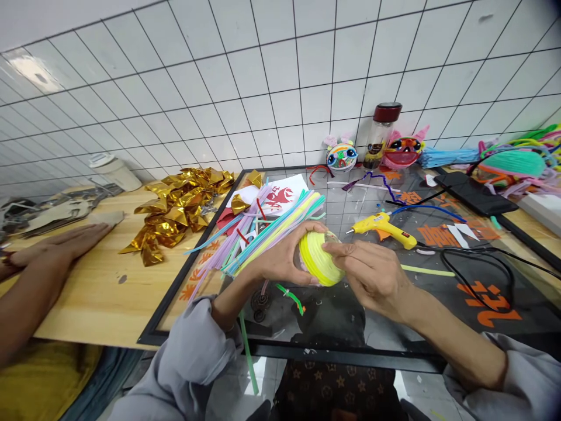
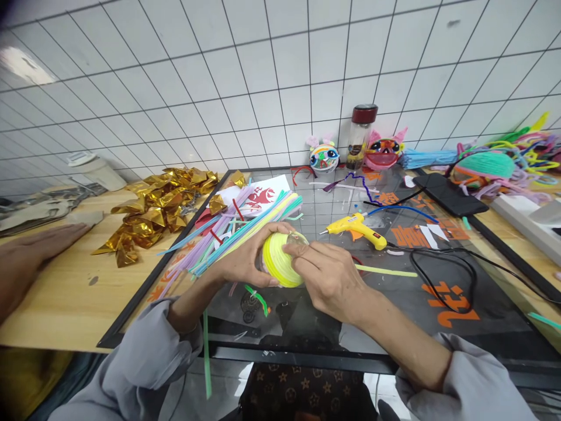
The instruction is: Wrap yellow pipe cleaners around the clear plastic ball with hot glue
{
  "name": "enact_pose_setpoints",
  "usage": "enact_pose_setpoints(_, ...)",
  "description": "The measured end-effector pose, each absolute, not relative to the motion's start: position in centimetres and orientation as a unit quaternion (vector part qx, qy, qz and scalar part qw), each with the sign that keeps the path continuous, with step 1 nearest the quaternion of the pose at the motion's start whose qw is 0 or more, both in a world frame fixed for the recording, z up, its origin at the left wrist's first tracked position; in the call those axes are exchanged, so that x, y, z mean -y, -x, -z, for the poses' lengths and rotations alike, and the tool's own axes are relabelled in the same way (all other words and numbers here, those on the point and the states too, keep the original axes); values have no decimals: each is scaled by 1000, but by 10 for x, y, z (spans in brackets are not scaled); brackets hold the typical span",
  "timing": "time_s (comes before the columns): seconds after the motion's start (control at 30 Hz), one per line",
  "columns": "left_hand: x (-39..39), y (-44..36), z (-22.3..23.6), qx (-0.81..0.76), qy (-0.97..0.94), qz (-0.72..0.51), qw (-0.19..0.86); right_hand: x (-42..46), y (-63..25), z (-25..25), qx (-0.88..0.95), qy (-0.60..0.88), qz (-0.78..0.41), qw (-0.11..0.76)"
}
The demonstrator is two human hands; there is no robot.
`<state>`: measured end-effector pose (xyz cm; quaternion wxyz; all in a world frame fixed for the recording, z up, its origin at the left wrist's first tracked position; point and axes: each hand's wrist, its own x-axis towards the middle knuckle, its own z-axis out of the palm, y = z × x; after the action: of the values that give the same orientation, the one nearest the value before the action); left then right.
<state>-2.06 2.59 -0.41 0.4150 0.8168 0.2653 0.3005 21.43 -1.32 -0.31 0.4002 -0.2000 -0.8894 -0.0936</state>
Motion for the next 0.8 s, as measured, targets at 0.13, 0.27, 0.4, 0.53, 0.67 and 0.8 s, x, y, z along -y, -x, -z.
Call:
enact_pose_setpoints(0.13, -26, 21, 6, -264, -811, -310, 419, 14, -214, 3, 889, 201, 91, 400)
enact_pose_setpoints(0.27, -26, 21, 5, -276, -807, -307, 422, 14, -213, 2, 889, 200, 88, 401)
enact_pose_setpoints(0.4, -26, 20, 4, -276, -813, -307, 410, 14, -213, 1, 892, 200, 93, 396)
enact_pose_setpoints(0.53, -26, 21, 5, -279, -817, -308, 400, 14, -213, 1, 891, 202, 93, 394)
enact_pose_setpoints(0.67, -27, 21, 6, -272, -818, -313, 399, 14, -214, 1, 891, 198, 96, 397)
enact_pose_setpoints(0.8, -27, 22, 7, -271, -819, -311, 399, 13, -213, 1, 888, 195, 91, 406)
